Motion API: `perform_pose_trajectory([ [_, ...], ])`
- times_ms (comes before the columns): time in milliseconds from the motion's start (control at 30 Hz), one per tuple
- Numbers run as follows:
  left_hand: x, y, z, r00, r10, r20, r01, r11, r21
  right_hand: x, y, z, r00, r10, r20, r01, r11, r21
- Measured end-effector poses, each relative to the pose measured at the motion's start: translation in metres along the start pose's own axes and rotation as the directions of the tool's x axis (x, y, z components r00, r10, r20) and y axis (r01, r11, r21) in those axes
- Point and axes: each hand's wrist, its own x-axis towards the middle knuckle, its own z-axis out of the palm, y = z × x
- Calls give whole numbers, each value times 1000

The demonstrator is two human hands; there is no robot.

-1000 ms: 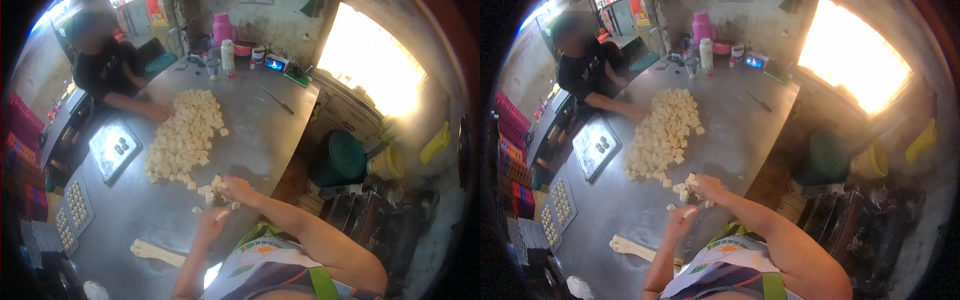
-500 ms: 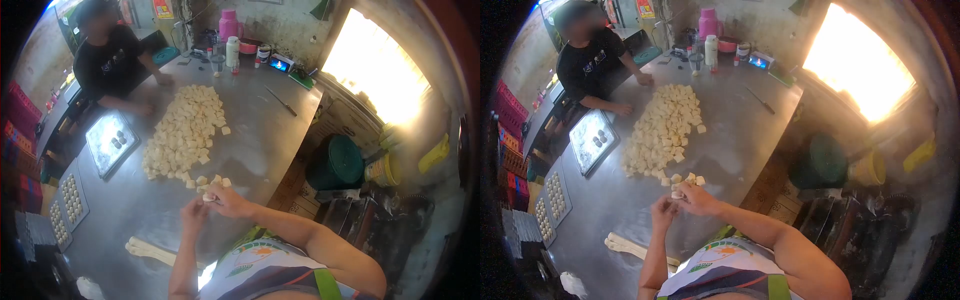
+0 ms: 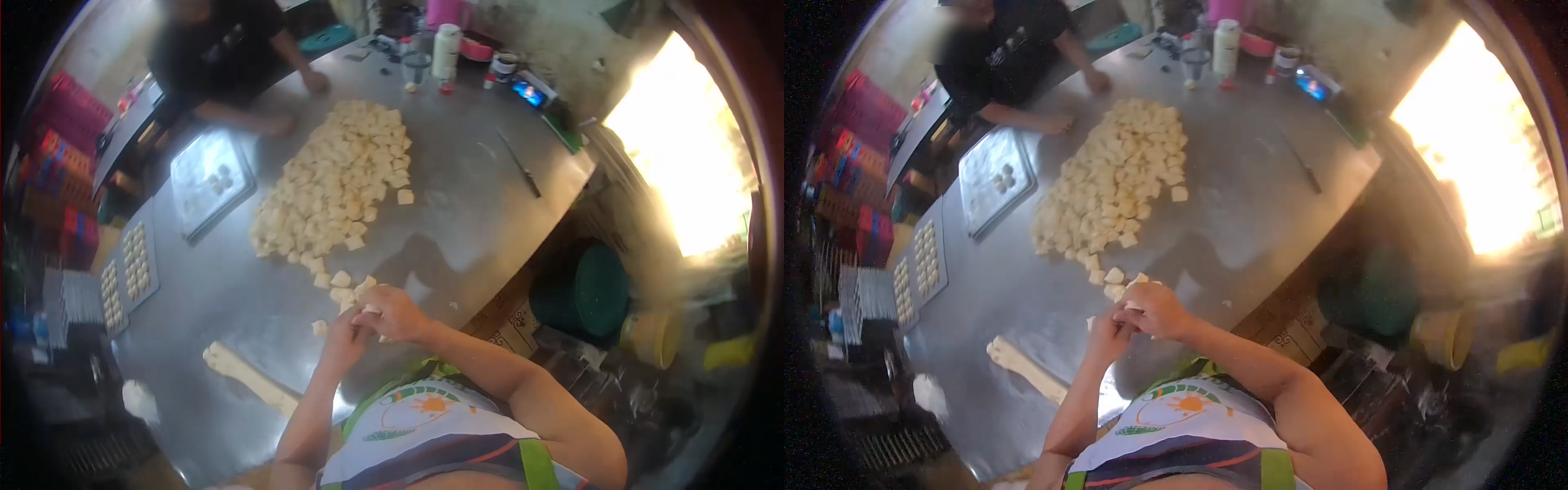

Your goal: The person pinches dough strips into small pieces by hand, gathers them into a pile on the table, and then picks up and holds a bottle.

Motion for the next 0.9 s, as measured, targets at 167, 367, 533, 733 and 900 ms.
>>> perform_pose_trajectory([
  [167, 5, -13, 16, 973, -2, 233, -48, 977, 209, -12, 28, -8, 962, 264, 74, -252, 958, -136],
  [367, 14, -4, -16, 862, -436, 257, 495, 833, -247, -22, 69, -27, 936, 287, 204, -263, 955, -140],
  [533, -3, -102, -54, 953, -275, -124, 299, 805, 513, -79, 61, -16, 826, 462, 323, -374, 878, -300],
  [733, 80, -151, -34, 1000, -19, 15, 8, 861, 509, 38, 93, 65, 857, 428, 287, -280, 854, -439],
  [900, 110, -70, -131, 999, 50, -14, -52, 986, -158, 149, 44, 43, 944, 310, 110, -269, 921, -283],
])
